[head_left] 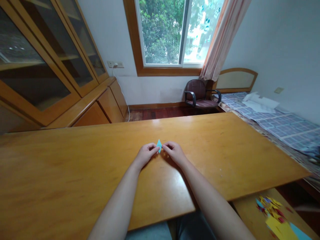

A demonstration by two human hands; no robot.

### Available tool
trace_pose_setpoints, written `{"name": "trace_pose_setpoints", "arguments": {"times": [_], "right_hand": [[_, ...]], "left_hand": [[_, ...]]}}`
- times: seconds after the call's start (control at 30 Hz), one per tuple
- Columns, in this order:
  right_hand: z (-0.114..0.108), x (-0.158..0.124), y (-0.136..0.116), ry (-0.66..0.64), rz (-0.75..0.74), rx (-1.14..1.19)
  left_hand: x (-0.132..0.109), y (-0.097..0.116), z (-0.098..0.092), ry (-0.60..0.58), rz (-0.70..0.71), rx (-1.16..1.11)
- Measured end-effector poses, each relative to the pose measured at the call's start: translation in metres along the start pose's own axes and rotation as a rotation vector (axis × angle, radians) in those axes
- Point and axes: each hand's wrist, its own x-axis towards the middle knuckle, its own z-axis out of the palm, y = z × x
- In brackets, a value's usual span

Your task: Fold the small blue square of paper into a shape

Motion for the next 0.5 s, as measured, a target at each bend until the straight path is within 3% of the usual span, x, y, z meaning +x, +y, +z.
{"name": "trace_pose_setpoints", "arguments": {"times": [0.5], "right_hand": [[-0.0005,0.0014,0.002,0.041,-0.019,0.039]], "left_hand": [[0.0004,0.003,0.004,0.024,0.088,0.171]]}}
